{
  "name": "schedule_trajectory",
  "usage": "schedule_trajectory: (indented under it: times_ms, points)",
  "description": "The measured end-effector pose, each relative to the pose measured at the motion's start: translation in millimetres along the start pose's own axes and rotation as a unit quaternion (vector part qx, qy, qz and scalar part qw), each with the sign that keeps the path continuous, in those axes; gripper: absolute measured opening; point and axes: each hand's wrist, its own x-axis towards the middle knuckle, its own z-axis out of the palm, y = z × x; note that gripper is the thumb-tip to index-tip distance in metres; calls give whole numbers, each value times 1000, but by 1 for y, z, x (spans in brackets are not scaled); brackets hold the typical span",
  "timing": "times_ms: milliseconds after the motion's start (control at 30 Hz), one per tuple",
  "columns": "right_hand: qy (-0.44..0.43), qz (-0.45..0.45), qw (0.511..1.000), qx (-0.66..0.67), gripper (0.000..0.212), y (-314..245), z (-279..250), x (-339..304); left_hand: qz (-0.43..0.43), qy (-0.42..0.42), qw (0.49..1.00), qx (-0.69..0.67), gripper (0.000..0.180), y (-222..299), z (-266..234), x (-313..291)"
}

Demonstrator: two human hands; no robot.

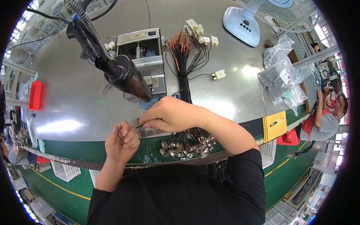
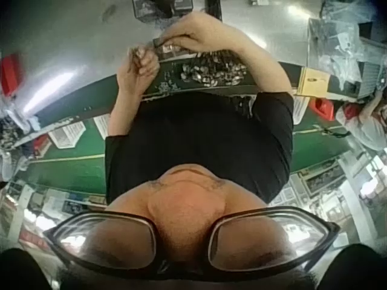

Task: Assemble electrical components by mounting circular units onto a base and securing them with a power screwdriver.

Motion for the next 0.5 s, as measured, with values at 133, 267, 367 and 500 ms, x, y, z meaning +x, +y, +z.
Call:
schedule_trajectory:
  times_ms: [133, 267, 367, 500]
  points:
    - [-12, 10, 999, 35, 20, 9, 5, -4, 42, 35, 965, 257, 39, 3, -1, 2]
    - [-11, 21, 999, 42, 17, 11, 9, -2, 59, 50, 884, 460, 30, 11, 4, 1]
    - [-26, 40, 999, 6, 17, -2, 3, 4, 54, 54, 836, 544, 21, 22, 3, 1]
    - [38, -10, 995, -92, 17, -5, 16, 4, -2, 74, 875, 478, 14, 23, 17, 7]
